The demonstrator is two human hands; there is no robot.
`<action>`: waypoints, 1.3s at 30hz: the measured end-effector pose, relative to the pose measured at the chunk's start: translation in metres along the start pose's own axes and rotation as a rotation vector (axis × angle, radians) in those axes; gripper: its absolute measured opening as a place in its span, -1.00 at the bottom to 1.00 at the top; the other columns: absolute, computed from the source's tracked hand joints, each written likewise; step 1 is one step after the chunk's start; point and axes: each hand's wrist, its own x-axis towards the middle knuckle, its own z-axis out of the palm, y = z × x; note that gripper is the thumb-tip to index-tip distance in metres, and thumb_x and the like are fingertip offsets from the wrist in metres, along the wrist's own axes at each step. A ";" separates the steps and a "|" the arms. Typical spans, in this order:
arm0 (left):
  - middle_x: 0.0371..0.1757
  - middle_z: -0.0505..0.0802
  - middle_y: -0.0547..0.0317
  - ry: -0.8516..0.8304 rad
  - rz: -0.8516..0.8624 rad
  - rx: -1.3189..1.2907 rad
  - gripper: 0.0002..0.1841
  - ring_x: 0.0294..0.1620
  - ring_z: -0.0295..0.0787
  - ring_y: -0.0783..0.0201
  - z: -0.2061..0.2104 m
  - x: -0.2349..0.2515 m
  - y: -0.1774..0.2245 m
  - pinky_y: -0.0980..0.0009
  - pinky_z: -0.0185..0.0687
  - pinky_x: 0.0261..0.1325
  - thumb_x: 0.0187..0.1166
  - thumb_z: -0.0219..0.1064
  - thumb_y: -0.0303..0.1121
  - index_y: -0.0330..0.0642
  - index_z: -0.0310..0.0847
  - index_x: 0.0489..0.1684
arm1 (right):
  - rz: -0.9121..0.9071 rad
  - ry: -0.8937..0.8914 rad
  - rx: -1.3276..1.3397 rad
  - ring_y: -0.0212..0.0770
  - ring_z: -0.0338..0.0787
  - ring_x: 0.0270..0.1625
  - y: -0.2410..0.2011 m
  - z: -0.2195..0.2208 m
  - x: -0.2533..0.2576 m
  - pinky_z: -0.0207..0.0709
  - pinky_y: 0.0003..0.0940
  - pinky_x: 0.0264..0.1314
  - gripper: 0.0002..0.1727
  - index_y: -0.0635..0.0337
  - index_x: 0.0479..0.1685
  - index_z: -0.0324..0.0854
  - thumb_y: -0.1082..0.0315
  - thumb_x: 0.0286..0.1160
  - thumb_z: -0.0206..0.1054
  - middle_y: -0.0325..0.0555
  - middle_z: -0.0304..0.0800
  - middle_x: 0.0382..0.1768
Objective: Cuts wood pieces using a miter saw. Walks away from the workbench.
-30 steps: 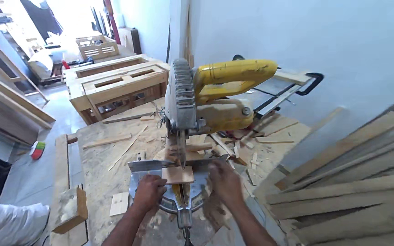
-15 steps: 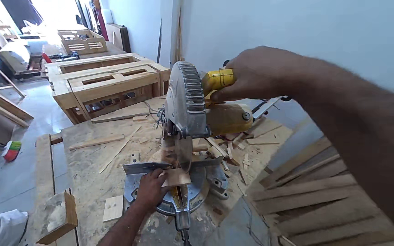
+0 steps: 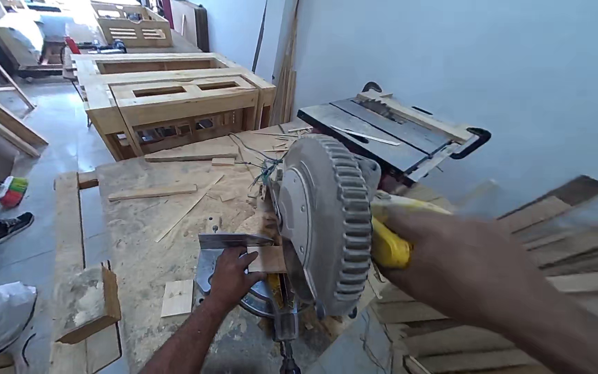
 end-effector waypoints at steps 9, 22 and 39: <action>0.48 0.71 0.34 -0.063 -0.033 0.018 -0.37 0.61 0.46 0.19 0.002 0.002 0.002 0.03 0.36 0.64 0.38 0.30 0.46 0.46 0.73 0.39 | -0.058 0.214 -0.016 -0.06 0.75 -0.56 -0.013 0.046 -0.038 0.47 -0.03 -0.71 -0.64 0.00 -0.54 0.63 -0.11 0.16 0.31 -0.20 0.65 -0.61; 0.50 0.68 0.39 -0.115 -0.066 -0.009 -0.37 0.63 0.41 0.22 -0.005 0.004 0.005 0.03 0.30 0.67 0.38 0.30 0.46 0.48 0.72 0.39 | -0.058 0.207 -0.029 -0.02 0.73 -0.54 -0.021 0.063 -0.053 0.47 -0.05 -0.63 -0.64 0.06 -0.57 0.55 -0.05 0.23 0.33 -0.12 0.62 -0.61; 0.51 0.68 0.39 -0.134 -0.081 -0.031 -0.37 0.63 0.42 0.20 -0.005 0.003 0.006 0.02 0.31 0.66 0.36 0.36 0.43 0.48 0.70 0.42 | -0.068 0.161 -0.001 0.02 0.81 -0.44 -0.022 0.069 -0.060 0.57 0.01 -0.51 -0.65 0.09 -0.47 0.62 -0.02 0.23 0.42 -0.03 0.74 -0.52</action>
